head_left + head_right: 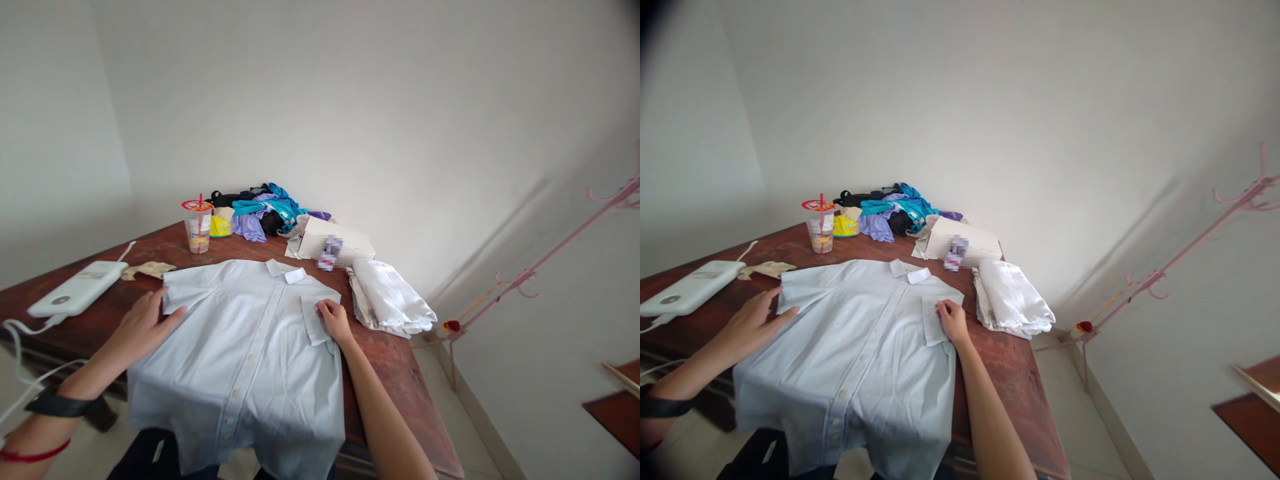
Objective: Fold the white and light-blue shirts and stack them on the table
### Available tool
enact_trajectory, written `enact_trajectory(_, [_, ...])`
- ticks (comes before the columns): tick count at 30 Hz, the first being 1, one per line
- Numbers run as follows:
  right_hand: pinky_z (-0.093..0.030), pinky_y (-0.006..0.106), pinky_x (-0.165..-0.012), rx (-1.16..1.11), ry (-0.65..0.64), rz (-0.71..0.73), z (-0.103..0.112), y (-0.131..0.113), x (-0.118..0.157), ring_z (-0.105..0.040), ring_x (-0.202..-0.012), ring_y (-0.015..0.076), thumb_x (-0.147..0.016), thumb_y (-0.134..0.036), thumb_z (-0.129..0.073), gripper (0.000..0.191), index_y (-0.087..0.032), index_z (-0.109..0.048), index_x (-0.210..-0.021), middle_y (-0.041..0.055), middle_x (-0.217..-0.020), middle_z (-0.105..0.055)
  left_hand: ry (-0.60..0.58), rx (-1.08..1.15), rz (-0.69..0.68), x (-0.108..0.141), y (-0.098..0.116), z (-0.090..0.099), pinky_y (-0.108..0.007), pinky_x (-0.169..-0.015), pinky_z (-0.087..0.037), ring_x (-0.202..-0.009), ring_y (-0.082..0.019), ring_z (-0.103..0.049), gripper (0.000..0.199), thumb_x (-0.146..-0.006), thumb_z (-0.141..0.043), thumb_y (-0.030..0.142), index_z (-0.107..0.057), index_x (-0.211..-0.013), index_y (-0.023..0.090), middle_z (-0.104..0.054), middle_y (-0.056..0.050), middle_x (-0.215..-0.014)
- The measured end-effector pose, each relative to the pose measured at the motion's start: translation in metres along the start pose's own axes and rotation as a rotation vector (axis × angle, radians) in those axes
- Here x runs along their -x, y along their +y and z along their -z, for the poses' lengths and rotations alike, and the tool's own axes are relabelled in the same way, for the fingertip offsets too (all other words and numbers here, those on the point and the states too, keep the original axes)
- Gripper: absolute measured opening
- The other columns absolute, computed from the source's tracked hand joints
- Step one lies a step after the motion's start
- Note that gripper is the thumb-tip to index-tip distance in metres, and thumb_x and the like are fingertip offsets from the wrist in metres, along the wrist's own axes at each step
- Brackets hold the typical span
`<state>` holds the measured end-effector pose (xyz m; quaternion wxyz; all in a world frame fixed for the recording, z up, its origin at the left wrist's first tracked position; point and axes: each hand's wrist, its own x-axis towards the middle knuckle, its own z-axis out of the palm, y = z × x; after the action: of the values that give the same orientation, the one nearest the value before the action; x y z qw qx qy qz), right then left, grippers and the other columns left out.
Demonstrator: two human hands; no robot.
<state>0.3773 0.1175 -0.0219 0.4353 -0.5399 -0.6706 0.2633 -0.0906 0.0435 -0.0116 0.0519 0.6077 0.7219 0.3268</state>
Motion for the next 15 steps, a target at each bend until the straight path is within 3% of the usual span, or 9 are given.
enact_trajectory(4, [-0.049, 0.028, -0.068, 0.009, -0.023, 0.003, 0.001, -0.001, 0.000, -0.066, -0.071, 0.0206, -0.092, -0.055, -0.051, 0.044, -0.018, -0.074, -0.085, 0.0051, -0.073, -0.072, -0.081, 0.439, 0.151, -0.022, 0.008, 0.002, -0.038, -0.082, -0.059, -0.098, -0.023, -0.070, 0.054, -0.091, -0.059, 0.051, -0.054, -0.135, 0.019, -0.072, -0.009, -0.123])
enact_trajectory(8, [-0.049, 0.028, -0.069, 0.002, -0.029, 0.004, 0.001, -0.001, 0.000, -0.065, -0.070, 0.0196, -0.092, -0.051, -0.051, 0.042, -0.017, -0.074, -0.083, 0.0046, -0.072, -0.072, -0.049, 0.892, 0.392, -0.034, 0.022, 0.003, -0.035, -0.075, -0.060, -0.079, -0.015, -0.068, 0.034, -0.092, -0.062, 0.035, -0.058, -0.122, 0.020, -0.076, -0.002, -0.094])
enact_trajectory(11, [-0.048, 0.027, -0.069, 0.001, -0.029, 0.003, 0.001, -0.001, 0.000, -0.065, -0.069, 0.0190, -0.091, -0.048, -0.052, 0.039, -0.017, -0.074, -0.083, 0.0040, -0.072, -0.072, -0.082, 0.971, 0.469, -0.040, 0.030, 0.003, -0.035, -0.073, -0.059, -0.072, -0.014, -0.066, 0.031, -0.092, -0.062, 0.031, -0.057, -0.120, 0.018, -0.073, 0.001, -0.079])
enact_trajectory(15, [-0.047, 0.027, -0.068, 0.005, -0.031, 0.001, 0.001, 0.000, 0.000, -0.065, -0.070, 0.0189, -0.091, -0.045, -0.053, 0.036, -0.017, -0.074, -0.083, 0.0036, -0.073, -0.072, -0.160, 0.874, 0.393, -0.043, 0.042, 0.008, -0.025, -0.062, -0.052, -0.069, -0.012, -0.063, 0.047, -0.090, -0.064, 0.039, -0.058, -0.131, 0.017, -0.068, 0.003, -0.074])
